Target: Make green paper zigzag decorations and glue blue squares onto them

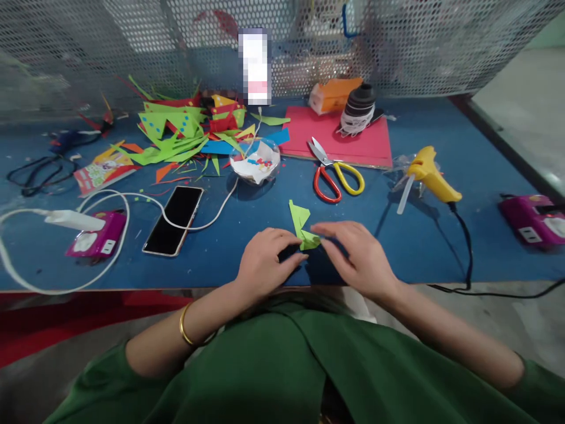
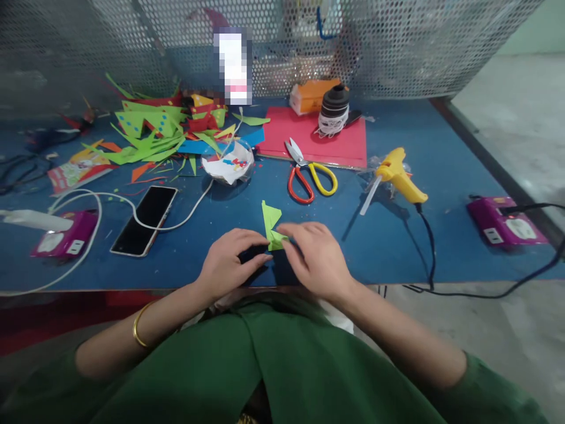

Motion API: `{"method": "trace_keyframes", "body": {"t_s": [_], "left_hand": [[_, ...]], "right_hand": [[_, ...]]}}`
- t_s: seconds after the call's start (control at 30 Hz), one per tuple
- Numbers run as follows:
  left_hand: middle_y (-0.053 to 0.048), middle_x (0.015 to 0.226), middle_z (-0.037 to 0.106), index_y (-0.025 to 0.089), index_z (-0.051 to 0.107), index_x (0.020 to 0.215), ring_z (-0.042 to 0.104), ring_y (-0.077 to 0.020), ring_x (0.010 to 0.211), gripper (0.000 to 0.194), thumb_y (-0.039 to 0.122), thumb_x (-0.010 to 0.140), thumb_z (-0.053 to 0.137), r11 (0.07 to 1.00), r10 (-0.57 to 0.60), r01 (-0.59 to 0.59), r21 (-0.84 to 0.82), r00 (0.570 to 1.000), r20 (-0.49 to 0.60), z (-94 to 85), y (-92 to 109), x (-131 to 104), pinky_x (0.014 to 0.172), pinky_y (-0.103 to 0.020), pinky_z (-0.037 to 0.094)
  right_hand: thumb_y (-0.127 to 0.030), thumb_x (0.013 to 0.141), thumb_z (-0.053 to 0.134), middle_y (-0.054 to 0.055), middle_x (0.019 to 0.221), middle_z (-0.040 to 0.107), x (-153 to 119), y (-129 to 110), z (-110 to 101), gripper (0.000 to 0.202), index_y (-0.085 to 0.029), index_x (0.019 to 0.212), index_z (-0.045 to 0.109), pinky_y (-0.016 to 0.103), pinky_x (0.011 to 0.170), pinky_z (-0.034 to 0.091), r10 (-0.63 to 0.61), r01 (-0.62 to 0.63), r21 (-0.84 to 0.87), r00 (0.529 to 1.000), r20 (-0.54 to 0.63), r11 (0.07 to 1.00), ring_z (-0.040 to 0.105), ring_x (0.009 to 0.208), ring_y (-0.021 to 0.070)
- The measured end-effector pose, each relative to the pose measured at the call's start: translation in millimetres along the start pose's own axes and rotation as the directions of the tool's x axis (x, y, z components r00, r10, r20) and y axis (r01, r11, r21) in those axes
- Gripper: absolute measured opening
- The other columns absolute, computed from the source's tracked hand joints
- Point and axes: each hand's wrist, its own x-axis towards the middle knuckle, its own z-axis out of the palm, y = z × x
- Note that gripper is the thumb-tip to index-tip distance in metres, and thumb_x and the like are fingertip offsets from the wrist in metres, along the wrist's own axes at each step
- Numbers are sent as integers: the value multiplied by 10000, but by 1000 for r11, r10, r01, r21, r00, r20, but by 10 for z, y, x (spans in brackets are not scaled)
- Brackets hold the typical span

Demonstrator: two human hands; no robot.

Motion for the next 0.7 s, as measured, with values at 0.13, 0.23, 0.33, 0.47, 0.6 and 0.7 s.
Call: {"method": "trace_keyframes", "body": {"t_s": [0.13, 0.23, 0.33, 0.47, 0.6, 0.7], "left_hand": [[-36, 977, 761, 198, 701, 936, 679, -222, 899, 200, 328, 810, 786, 996, -89, 89, -28, 996, 18, 5, 8, 47, 809, -382, 517], [-32, 961, 747, 199, 675, 930, 659, -227, 872, 231, 309, 779, 809, 995, -97, 95, 28, 994, 52, 3, 24, 50, 782, -384, 500], [-18, 923, 733, 206, 655, 910, 647, -224, 863, 209, 285, 783, 800, 993, -111, 108, 44, 992, 67, 6, 24, 46, 760, -371, 485], [-9, 900, 724, 209, 646, 915, 641, -214, 845, 215, 251, 768, 797, 989, -147, 147, 0, 986, 76, -2, -1, 54, 751, -366, 487], [-6, 889, 719, 210, 635, 888, 648, -203, 839, 235, 215, 734, 812, 978, -180, 189, -88, 978, 102, -47, -23, 73, 772, -364, 502], [-4, 884, 716, 209, 628, 892, 657, -198, 840, 251, 212, 723, 814, 961, -213, 230, -154, 970, 119, -86, -23, 90, 773, -361, 512]], "right_hand": [[-272, 932, 577, 111, 1134, 742, 528, 136, 106, 267, -176, 1176, 625, 381, 823, 538, 323, -324, -2, 944, 61, 946, 708, 999, 243], [-316, 877, 678, 113, 1063, 729, 859, 166, 272, 281, -156, 1105, 644, 371, 811, 514, 379, -372, -74, 907, 181, 925, 688, 954, 243], [-337, 782, 783, 142, 1064, 685, 1015, 137, 404, 294, -151, 976, 662, 408, 830, 479, 380, -361, -128, 904, 196, 924, 652, 970, 281], [-304, 785, 777, 94, 976, 667, 1040, 102, 463, 184, -183, 826, 644, 372, 771, 451, 402, -375, -152, 884, 238, 914, 634, 875, 236], [-277, 782, 772, 50, 922, 677, 1028, 102, 450, 237, -194, 955, 633, 324, 700, 414, 429, -408, -134, 867, 254, 903, 613, 807, 197], [-268, 777, 766, 10, 802, 666, 1036, 114, 445, 167, -207, 850, 628, 306, 652, 377, 439, -425, -110, 855, 278, 898, 585, 739, 175]]}}
